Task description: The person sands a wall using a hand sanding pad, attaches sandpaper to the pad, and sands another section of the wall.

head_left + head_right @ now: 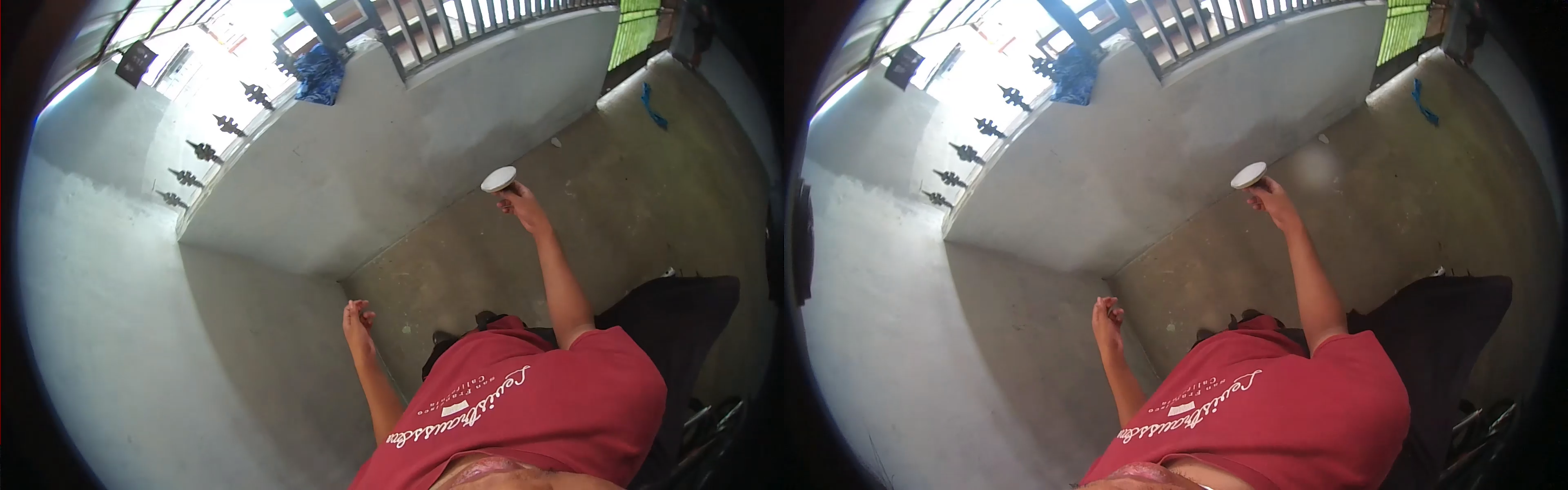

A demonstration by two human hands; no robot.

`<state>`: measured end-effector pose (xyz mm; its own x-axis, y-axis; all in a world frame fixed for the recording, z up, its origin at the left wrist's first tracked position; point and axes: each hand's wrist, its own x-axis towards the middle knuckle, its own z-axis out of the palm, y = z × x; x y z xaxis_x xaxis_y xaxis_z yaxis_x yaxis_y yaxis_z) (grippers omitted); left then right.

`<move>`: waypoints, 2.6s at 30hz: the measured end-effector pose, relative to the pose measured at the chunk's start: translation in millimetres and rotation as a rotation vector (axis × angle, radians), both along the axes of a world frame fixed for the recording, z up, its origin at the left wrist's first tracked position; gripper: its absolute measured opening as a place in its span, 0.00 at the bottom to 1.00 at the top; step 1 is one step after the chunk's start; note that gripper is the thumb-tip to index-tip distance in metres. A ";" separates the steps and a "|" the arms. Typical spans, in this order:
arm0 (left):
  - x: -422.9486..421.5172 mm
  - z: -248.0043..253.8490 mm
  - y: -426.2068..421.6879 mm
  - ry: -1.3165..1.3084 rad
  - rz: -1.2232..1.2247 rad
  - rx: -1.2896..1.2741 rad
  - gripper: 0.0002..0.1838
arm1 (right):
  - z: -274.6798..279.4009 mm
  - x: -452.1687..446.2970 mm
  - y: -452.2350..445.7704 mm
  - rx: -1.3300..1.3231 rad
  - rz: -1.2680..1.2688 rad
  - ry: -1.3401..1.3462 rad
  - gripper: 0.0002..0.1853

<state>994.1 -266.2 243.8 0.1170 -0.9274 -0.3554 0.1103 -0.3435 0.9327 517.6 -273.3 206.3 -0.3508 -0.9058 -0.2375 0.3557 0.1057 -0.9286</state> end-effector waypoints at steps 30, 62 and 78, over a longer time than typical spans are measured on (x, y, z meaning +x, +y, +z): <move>-145.2 -24.6 -271.0 -0.150 -0.773 -0.065 0.20 | -55.9 39.0 -12.2 0.328 -0.302 -0.010 0.19; -658.3 -68.4 -65.4 0.045 -1.576 0.276 0.30 | -13.0 -241.4 89.0 -0.150 -0.644 -0.105 0.26; -1029.8 -106.5 102.1 0.287 -2.174 0.175 0.22 | -45.5 -531.6 252.5 -0.121 -1.209 -0.253 0.17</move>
<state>-35.8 -164.0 137.3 -0.8171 0.5247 -0.2388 -0.3618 -0.1442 0.9210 -14.0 -20.8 160.9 -0.9324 -0.0544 -0.3574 0.3358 -0.4963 -0.8006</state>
